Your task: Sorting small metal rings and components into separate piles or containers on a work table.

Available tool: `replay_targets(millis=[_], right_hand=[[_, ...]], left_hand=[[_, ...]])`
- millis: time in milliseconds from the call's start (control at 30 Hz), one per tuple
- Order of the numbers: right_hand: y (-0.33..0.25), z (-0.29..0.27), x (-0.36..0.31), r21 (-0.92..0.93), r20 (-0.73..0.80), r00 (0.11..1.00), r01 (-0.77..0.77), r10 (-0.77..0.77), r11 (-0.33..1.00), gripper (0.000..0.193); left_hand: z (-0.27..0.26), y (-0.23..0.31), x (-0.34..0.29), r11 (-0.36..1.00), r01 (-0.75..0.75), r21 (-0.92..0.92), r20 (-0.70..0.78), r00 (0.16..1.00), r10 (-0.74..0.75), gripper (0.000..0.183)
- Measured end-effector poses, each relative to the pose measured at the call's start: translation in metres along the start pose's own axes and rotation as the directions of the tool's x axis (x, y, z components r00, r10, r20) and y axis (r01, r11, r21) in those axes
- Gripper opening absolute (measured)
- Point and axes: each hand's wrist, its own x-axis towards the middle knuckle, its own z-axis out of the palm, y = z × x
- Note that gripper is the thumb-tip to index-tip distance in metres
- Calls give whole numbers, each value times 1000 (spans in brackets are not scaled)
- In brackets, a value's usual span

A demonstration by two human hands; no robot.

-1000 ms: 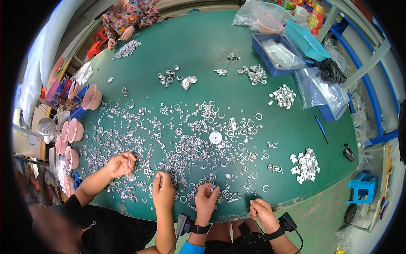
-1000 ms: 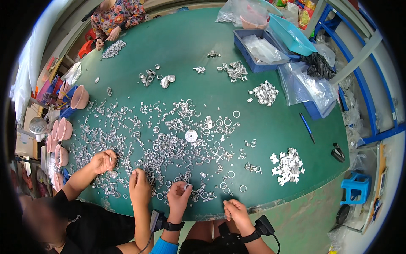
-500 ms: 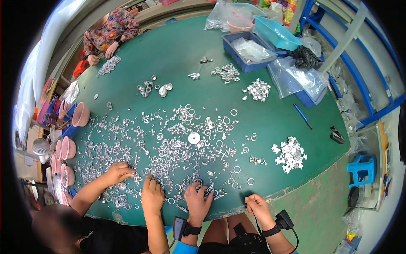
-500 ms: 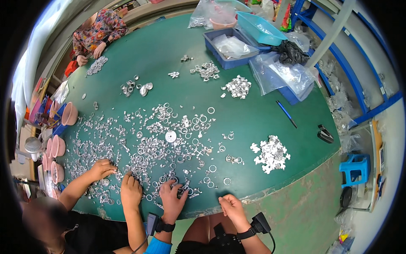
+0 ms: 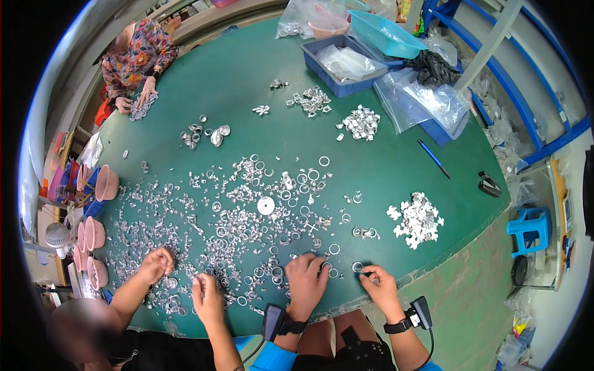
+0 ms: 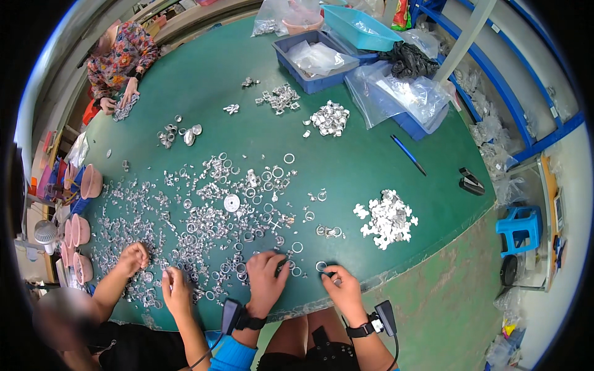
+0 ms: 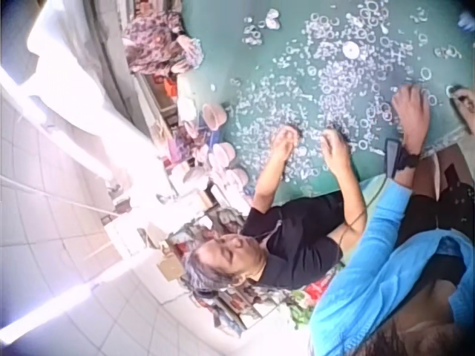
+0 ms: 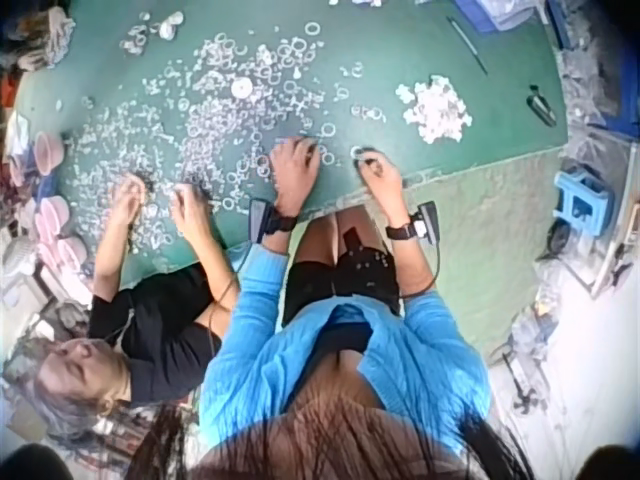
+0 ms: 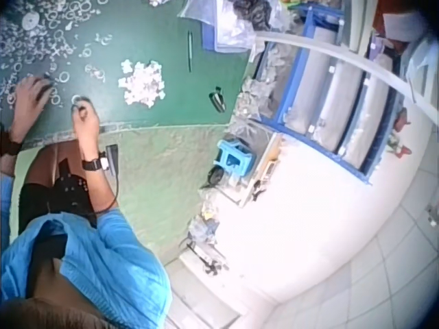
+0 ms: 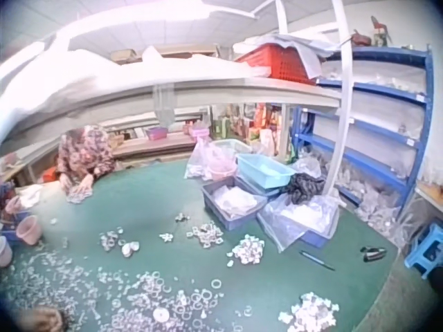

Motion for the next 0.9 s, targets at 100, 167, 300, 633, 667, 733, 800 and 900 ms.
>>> replay_targets(millis=[100,167,300,633,667,733,800,900], right_hand=[[1,-2,0,88,17,999,25,-27,996,11],[-3,-4,2,-19,12,1000,18,-18,1000,11],[-12,-3,7,-284,24,996,95,-91,954,12],[-48,-16,11,32,249,955,158,-161,987,8],[-56,-19,10,50,339,931,125,-135,991,11],[-62,-17,13,100,347,927,113,-141,989,13],[-62,-15,20,151,362,920,103,-152,983,14],[-50,-9,34,320,376,927,-138,8,937,10]], left_hand=[[19,3,19,993,-77,92,79,994,69,18],[24,-2,22,993,-85,78,118,990,75,17],[5,6,16,964,72,-257,116,992,-43,10],[-24,16,0,-319,631,-707,702,678,-216,27],[-23,17,0,-436,631,-642,741,656,-142,32],[-15,15,-2,-463,631,-622,750,651,-120,33],[-17,28,9,-444,661,-604,787,583,-202,24],[-8,16,8,-537,643,-546,788,611,-70,21]])
